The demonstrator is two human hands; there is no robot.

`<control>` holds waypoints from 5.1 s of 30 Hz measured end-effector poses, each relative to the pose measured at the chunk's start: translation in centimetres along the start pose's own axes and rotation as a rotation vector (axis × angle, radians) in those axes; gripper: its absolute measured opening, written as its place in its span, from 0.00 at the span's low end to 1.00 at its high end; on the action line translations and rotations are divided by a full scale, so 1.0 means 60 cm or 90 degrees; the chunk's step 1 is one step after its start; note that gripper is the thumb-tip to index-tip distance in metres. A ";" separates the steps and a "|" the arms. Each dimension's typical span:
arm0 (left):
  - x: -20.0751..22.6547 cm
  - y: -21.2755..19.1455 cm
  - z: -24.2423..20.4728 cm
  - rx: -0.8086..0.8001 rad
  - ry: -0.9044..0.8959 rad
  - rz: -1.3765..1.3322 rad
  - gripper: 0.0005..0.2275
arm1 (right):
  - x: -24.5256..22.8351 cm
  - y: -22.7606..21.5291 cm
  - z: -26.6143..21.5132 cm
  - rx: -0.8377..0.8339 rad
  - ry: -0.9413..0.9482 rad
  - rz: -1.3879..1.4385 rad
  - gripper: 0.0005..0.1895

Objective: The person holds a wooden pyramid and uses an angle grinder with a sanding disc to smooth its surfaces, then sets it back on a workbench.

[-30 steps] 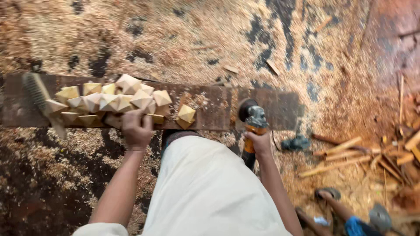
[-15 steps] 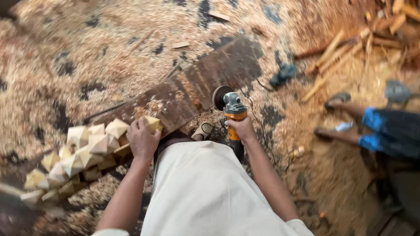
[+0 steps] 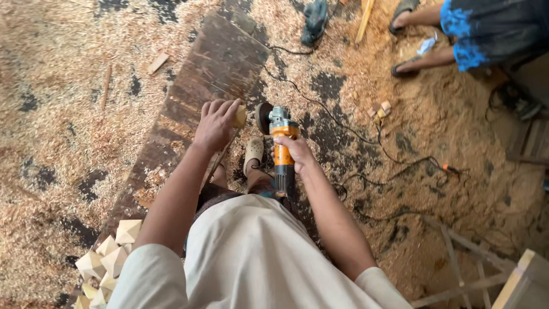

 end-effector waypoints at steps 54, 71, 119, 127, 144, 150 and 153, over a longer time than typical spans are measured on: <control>-0.028 0.018 -0.007 0.054 -0.039 -0.023 0.16 | 0.146 0.035 0.090 -0.245 0.228 0.598 0.31; 0.040 0.045 0.005 0.051 -0.194 0.072 0.31 | 0.127 -0.088 0.041 -0.177 0.136 0.528 0.27; -0.015 -0.002 0.000 -0.060 -0.098 -0.017 0.27 | 0.134 0.018 0.092 -0.238 0.249 0.493 0.28; -0.011 -0.009 0.002 -0.064 -0.097 -0.013 0.27 | 0.132 0.016 0.096 -0.227 0.260 0.492 0.26; -0.016 -0.025 -0.001 0.041 -0.042 0.163 0.38 | 0.140 -0.050 0.077 -0.213 0.186 0.519 0.29; 0.026 -0.013 -0.017 -0.059 -0.283 0.051 0.38 | 0.140 -0.075 0.069 -0.204 0.145 0.509 0.29; 0.021 -0.001 -0.013 -0.095 -0.271 0.115 0.33 | 0.134 -0.068 0.062 -0.234 0.131 0.493 0.30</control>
Point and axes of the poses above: each hand's wrist, its own z-axis towards the middle knuckle, its own y-axis out of the palm, x = y × z, the point moved 3 cm from there along z, towards the middle knuckle, and after that the axes turned 5 degrees about -y, right-handed, at the moved point
